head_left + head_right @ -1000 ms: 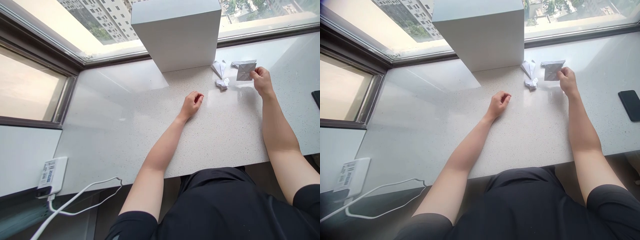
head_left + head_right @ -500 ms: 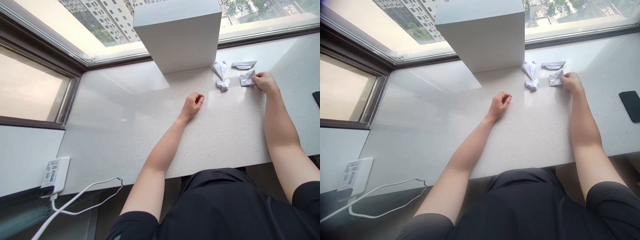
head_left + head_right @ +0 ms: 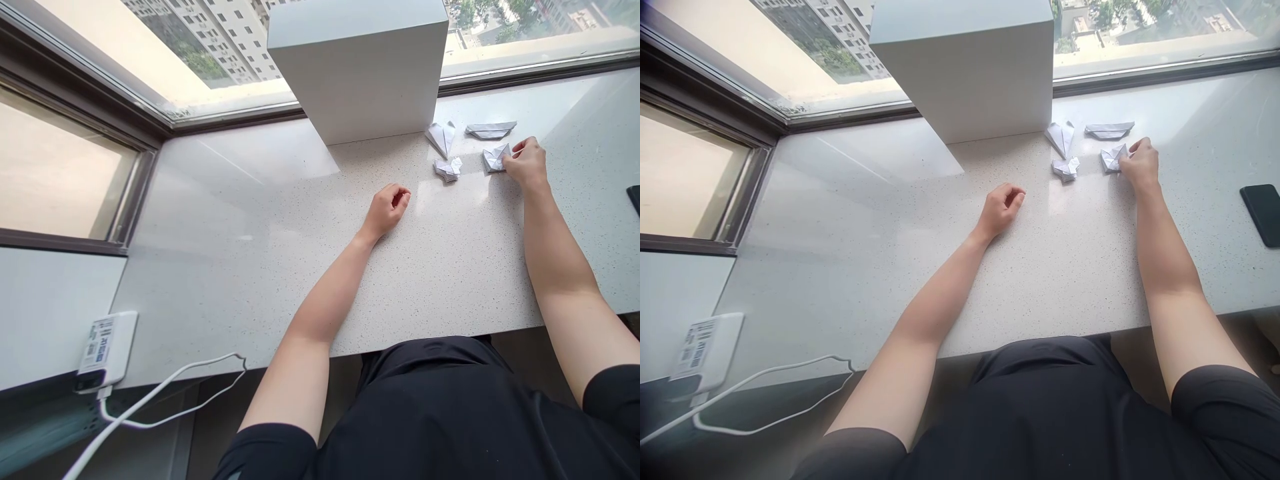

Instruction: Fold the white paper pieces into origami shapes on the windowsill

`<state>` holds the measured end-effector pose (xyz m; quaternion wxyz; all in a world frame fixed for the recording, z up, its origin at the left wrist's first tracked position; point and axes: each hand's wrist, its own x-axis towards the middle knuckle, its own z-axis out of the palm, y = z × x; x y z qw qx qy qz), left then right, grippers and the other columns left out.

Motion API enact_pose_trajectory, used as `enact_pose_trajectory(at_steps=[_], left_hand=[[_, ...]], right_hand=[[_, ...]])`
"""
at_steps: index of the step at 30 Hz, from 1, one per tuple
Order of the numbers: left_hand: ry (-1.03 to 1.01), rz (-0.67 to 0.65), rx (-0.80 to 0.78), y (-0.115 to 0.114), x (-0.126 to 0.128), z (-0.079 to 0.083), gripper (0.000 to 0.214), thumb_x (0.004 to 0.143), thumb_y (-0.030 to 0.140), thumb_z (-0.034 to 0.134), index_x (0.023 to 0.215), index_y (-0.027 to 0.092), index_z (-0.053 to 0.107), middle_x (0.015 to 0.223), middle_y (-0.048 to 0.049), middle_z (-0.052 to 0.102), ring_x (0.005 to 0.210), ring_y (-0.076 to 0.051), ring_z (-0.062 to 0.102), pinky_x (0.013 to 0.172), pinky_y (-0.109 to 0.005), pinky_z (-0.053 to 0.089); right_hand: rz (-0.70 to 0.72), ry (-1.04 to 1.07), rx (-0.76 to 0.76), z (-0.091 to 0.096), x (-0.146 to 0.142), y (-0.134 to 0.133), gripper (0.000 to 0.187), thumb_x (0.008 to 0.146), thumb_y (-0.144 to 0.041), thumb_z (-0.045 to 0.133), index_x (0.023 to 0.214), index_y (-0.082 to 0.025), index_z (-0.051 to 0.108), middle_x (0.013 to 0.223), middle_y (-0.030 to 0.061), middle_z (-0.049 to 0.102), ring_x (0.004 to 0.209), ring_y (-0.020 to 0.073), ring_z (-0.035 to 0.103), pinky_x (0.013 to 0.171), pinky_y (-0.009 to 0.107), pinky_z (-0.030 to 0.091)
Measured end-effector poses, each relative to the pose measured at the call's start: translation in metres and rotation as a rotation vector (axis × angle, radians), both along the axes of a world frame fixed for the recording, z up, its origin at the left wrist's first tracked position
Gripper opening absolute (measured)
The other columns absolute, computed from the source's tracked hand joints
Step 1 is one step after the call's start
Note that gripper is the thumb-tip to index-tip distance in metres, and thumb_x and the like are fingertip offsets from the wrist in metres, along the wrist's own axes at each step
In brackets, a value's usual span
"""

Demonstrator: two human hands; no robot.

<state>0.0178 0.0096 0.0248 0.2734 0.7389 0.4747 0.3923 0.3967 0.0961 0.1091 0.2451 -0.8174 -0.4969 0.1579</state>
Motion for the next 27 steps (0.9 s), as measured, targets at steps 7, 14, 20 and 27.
enact_pose_trajectory(at_steps=[7,14,20,27], left_hand=[[0.002,0.003,0.002,0.000,0.000,-0.001,0.020,0.123,0.035,0.067,0.111,0.024,0.079,0.106,-0.0107,0.085,0.095,-0.025,0.074,0.090,-0.042,0.064],[0.003,0.010,0.007,0.000,0.001,-0.001,0.020,0.123,0.033,0.068,0.110,0.024,0.080,0.106,-0.0107,0.085,0.095,-0.025,0.075,0.090,-0.042,0.063],[-0.004,0.024,-0.002,0.000,0.003,0.000,0.020,0.122,0.033,0.068,0.110,0.023,0.081,0.105,-0.0112,0.085,0.094,-0.025,0.074,0.089,-0.041,0.064],[0.003,0.017,0.014,0.001,0.002,-0.001,0.022,0.123,0.035,0.069,0.107,0.024,0.079,0.104,-0.0108,0.084,0.093,-0.025,0.074,0.089,-0.041,0.063]], right_hand=[[0.007,-0.092,0.058,-0.013,-0.005,-0.002,0.051,0.111,-0.004,0.081,0.102,-0.035,0.041,0.137,0.0170,0.069,0.111,0.0245,0.059,0.114,0.043,0.050],[-0.025,0.057,0.176,-0.024,0.005,0.000,0.051,0.111,0.003,0.069,0.095,-0.037,0.040,0.117,0.0097,0.069,0.103,0.0228,0.059,0.106,0.040,0.051],[-0.187,0.222,0.352,-0.029,0.018,0.002,0.049,0.110,0.005,0.057,0.095,-0.037,0.038,0.100,-0.0007,0.051,0.093,0.0210,0.054,0.098,0.035,0.053],[-0.089,0.165,0.384,-0.037,0.009,-0.012,0.045,0.111,0.000,0.060,0.094,-0.037,0.040,0.102,0.0056,0.060,0.100,0.0264,0.056,0.101,0.045,0.053]])
